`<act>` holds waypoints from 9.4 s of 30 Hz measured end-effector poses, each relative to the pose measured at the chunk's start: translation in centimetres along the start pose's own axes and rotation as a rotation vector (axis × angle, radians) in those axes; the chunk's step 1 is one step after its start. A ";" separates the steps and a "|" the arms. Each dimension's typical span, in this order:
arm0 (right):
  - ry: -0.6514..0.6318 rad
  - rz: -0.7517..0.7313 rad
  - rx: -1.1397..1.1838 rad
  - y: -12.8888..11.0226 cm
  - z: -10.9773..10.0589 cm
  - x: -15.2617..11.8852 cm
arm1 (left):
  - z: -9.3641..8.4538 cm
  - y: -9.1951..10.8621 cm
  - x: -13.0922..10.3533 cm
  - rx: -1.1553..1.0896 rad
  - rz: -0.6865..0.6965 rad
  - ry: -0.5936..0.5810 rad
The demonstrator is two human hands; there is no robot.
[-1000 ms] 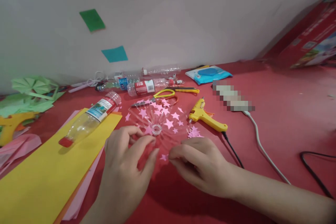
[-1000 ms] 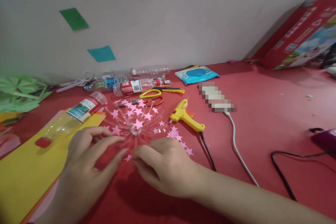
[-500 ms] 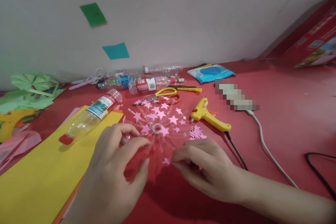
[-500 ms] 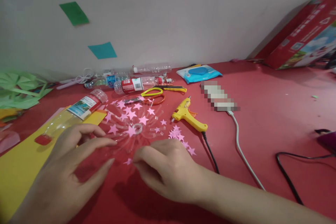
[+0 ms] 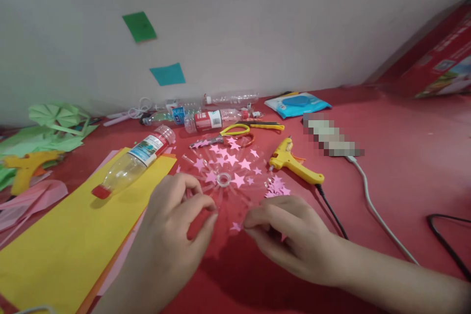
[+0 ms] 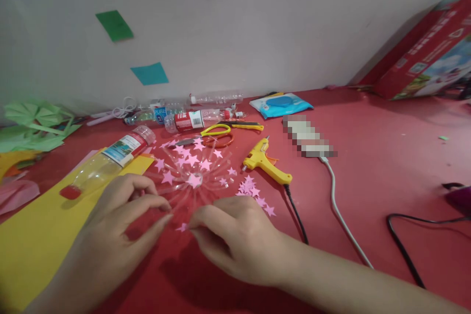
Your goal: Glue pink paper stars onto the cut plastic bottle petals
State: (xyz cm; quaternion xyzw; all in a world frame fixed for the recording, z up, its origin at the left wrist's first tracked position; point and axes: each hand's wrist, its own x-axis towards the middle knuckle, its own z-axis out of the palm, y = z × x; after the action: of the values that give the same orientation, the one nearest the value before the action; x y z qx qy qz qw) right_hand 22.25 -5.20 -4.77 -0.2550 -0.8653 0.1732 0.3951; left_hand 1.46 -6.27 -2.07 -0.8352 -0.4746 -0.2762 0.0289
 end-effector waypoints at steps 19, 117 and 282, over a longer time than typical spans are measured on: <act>-0.013 -0.039 -0.182 0.3 1.2 -0.1 | 1.7 1.4 -0.8 -0.076 -0.020 0.000; 0.004 0.080 -0.234 0.9 1.9 -0.3 | 0.8 -1.4 0.2 -0.096 -0.013 0.248; 0.205 0.207 0.173 0.7 -1.9 -2.2 | 6.0 5.3 0.0 -1.220 -0.564 -0.373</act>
State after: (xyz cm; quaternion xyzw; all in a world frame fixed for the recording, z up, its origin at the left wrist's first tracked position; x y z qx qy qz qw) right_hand 25.11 -5.66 -5.27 -0.3243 -0.7715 0.2598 0.4818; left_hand 8.35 -7.29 -6.03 -0.5804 -0.4306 -0.3425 -0.6003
